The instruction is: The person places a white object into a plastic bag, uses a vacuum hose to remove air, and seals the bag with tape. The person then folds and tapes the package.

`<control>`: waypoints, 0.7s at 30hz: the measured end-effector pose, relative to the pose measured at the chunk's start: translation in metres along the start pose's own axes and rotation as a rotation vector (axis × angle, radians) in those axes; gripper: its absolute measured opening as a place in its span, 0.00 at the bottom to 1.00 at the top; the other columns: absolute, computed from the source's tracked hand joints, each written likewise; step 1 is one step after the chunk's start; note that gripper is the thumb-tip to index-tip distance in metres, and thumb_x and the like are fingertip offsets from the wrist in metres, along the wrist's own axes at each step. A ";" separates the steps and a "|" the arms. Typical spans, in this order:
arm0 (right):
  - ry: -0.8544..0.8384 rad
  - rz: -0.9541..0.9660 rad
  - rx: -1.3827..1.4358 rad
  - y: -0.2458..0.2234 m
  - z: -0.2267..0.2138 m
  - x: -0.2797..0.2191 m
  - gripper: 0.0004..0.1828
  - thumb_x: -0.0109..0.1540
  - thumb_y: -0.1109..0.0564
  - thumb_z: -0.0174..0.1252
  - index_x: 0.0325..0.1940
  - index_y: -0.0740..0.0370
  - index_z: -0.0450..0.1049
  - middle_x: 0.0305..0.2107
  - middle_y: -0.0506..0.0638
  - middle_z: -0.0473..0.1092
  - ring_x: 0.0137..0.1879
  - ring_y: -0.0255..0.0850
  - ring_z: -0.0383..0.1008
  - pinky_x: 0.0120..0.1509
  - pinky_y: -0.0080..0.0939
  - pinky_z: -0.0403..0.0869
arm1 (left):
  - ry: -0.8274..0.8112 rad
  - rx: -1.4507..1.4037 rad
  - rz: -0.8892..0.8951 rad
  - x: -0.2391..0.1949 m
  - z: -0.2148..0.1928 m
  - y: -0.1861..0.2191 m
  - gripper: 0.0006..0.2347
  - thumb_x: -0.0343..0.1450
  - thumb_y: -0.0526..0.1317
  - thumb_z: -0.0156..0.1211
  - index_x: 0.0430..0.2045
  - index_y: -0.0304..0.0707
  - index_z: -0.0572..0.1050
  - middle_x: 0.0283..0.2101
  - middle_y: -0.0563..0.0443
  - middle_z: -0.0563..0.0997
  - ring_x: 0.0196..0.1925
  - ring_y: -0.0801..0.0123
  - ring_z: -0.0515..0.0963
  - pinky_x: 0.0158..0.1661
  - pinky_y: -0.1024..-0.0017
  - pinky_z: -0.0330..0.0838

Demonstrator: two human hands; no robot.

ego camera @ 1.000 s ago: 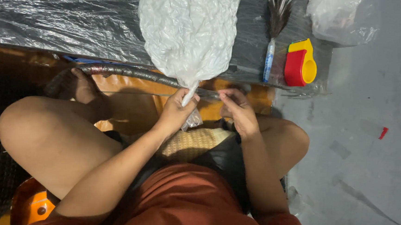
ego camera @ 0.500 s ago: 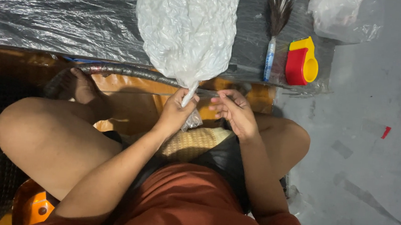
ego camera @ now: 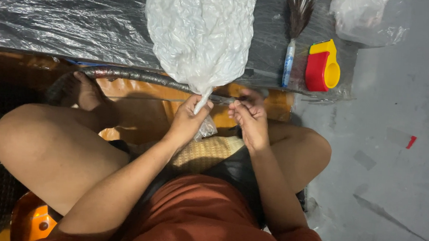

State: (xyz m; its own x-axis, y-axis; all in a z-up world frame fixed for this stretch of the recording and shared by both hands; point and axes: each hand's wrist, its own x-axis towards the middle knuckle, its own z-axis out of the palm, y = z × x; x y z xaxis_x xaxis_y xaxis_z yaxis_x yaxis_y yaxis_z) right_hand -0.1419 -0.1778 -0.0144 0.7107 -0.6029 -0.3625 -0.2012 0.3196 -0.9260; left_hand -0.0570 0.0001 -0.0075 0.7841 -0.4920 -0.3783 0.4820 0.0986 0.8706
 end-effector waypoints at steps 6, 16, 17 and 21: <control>0.020 -0.141 -0.123 0.005 -0.008 0.003 0.14 0.67 0.62 0.60 0.50 0.60 0.62 0.32 0.58 0.78 0.35 0.40 0.82 0.39 0.36 0.84 | 0.007 -0.006 -0.023 0.000 0.000 0.000 0.04 0.71 0.39 0.67 0.32 0.39 0.79 0.21 0.62 0.72 0.24 0.84 0.66 0.28 0.88 0.57; -0.082 -0.324 -0.407 -0.003 -0.005 -0.001 0.08 0.69 0.64 0.57 0.49 0.63 0.80 0.31 0.56 0.76 0.37 0.37 0.79 0.36 0.36 0.83 | -0.014 0.014 -0.028 -0.001 -0.001 0.003 0.05 0.71 0.40 0.66 0.31 0.40 0.79 0.20 0.61 0.71 0.23 0.82 0.66 0.27 0.86 0.57; -0.098 -0.348 -0.405 -0.006 -0.003 -0.004 0.09 0.69 0.64 0.56 0.50 0.64 0.80 0.31 0.56 0.75 0.37 0.37 0.79 0.36 0.37 0.83 | -0.018 0.034 -0.028 0.000 -0.002 0.000 0.05 0.71 0.41 0.66 0.31 0.40 0.80 0.20 0.61 0.72 0.23 0.82 0.67 0.27 0.85 0.58; -0.150 -0.373 -0.416 -0.008 -0.002 -0.004 0.11 0.70 0.65 0.53 0.54 0.68 0.79 0.32 0.55 0.74 0.39 0.35 0.77 0.42 0.37 0.82 | -0.022 0.012 -0.016 0.002 -0.002 -0.004 0.05 0.72 0.39 0.66 0.31 0.38 0.79 0.21 0.61 0.71 0.24 0.82 0.67 0.29 0.86 0.58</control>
State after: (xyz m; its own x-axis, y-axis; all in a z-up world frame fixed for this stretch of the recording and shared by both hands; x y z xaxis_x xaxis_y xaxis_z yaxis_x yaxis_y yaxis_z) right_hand -0.1446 -0.1799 -0.0054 0.8660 -0.4999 -0.0127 -0.1452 -0.2271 -0.9630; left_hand -0.0564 0.0008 -0.0123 0.7673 -0.5126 -0.3855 0.4898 0.0802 0.8682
